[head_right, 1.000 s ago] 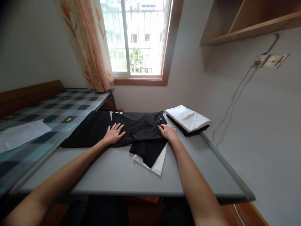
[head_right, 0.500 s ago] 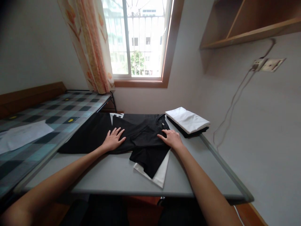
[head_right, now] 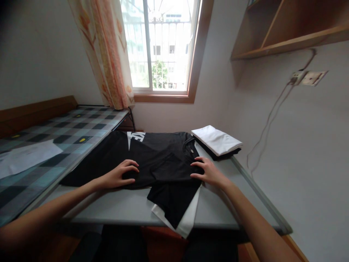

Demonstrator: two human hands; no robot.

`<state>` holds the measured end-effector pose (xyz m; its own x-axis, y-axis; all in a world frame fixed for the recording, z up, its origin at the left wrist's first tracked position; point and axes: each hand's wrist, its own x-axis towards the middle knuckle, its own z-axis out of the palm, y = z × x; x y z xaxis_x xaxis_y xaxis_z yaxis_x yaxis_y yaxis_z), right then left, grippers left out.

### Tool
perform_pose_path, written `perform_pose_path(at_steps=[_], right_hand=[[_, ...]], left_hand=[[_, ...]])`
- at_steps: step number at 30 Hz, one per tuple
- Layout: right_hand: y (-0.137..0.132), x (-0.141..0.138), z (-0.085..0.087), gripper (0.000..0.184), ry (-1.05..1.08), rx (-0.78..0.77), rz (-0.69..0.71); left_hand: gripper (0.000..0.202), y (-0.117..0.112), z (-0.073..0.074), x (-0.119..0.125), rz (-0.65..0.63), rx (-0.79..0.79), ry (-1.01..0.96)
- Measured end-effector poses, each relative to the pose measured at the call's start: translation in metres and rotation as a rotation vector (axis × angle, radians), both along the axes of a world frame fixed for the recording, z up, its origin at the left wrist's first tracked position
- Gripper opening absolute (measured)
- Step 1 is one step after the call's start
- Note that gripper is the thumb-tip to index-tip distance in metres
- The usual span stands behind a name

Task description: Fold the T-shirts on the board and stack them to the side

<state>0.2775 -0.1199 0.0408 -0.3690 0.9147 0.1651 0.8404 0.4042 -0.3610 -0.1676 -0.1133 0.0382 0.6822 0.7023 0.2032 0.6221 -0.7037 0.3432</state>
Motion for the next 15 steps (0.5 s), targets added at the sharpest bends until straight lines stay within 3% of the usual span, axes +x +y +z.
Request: perform_pose_path(at_steps=[2,5,9,15], right_hand=[[-0.004,0.003,0.000,0.042,0.000,0.010,0.015],[-0.008,0.005,0.002,0.041,0.004,-0.026,0.031],[-0.010,0.001,0.008,0.045,0.014,-0.063,0.096],[-0.015,-0.005,0.012,0.034,-0.008,-0.110,0.147]], left_hand=[[0.038,-0.012,0.010,-0.013,-0.109,-0.008,0.036],[0.040,-0.025,0.016,-0.027,-0.135,0.041,0.096],[0.017,-0.029,0.015,-0.037,-0.147,0.209,0.157],[0.021,-0.032,0.014,-0.044,-0.227,0.390,0.236]])
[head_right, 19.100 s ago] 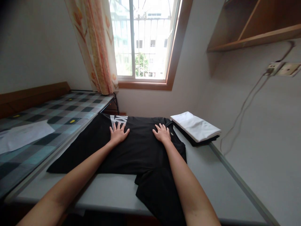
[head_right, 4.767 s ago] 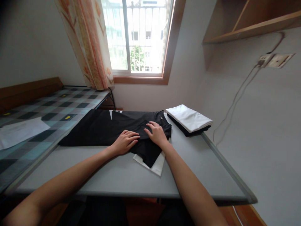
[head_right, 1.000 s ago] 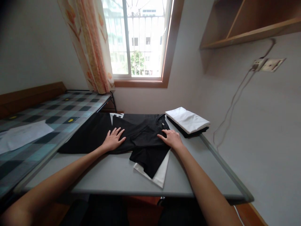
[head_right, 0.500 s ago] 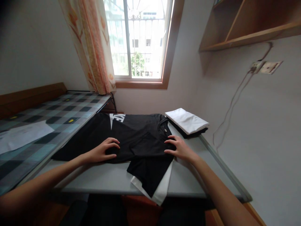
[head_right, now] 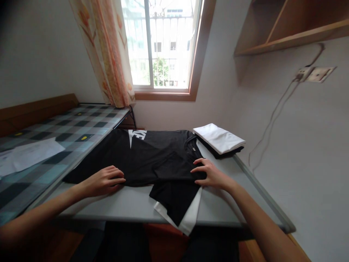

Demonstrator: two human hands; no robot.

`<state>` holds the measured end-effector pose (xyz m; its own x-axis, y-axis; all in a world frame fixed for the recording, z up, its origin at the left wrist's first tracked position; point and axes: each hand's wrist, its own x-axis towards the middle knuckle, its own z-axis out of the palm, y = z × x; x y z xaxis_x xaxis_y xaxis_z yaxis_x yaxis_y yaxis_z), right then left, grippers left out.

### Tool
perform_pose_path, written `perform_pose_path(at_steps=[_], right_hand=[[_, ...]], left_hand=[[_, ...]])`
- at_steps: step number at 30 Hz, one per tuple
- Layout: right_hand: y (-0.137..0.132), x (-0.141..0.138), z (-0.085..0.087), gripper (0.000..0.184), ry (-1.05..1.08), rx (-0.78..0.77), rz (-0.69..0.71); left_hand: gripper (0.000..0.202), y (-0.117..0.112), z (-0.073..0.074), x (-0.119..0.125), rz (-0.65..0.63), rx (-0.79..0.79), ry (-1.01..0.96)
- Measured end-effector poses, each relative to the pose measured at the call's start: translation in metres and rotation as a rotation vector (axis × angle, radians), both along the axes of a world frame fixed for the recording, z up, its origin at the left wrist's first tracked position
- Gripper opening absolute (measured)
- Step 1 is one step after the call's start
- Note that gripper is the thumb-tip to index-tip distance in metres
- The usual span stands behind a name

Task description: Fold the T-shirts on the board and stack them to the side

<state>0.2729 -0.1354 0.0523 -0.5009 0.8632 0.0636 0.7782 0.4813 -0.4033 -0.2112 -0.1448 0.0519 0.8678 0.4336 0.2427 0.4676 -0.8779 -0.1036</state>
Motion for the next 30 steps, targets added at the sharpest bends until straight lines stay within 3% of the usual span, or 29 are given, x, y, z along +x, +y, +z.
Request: perform_pose_path(at_steps=[4,9,19,23,27,30], right_hand=[[-0.003,0.002,0.000,0.037,0.023,-0.032,0.025],[-0.003,0.011,-0.001,0.032,0.108,-0.059,0.036],[-0.001,0.016,-0.006,0.028,0.165,-0.100,0.008],[-0.001,0.014,-0.002,0.028,0.153,-0.120,0.010],[-0.001,0.013,0.001,0.028,0.153,-0.140,0.002],[-0.001,0.014,-0.001,0.029,0.172,-0.144,-0.012]], left_hand=[[0.023,-0.002,0.004,-0.014,0.027,-0.010,0.024],[0.032,-0.001,0.008,-0.048,0.131,-0.078,0.075],[0.059,0.005,0.001,-0.151,0.440,-0.150,0.096],[0.046,0.006,0.001,-0.188,0.554,-0.201,0.033],[0.026,0.004,0.009,-0.194,0.643,-0.355,-0.177],[0.028,0.002,0.018,-0.186,0.774,-0.505,-0.348]])
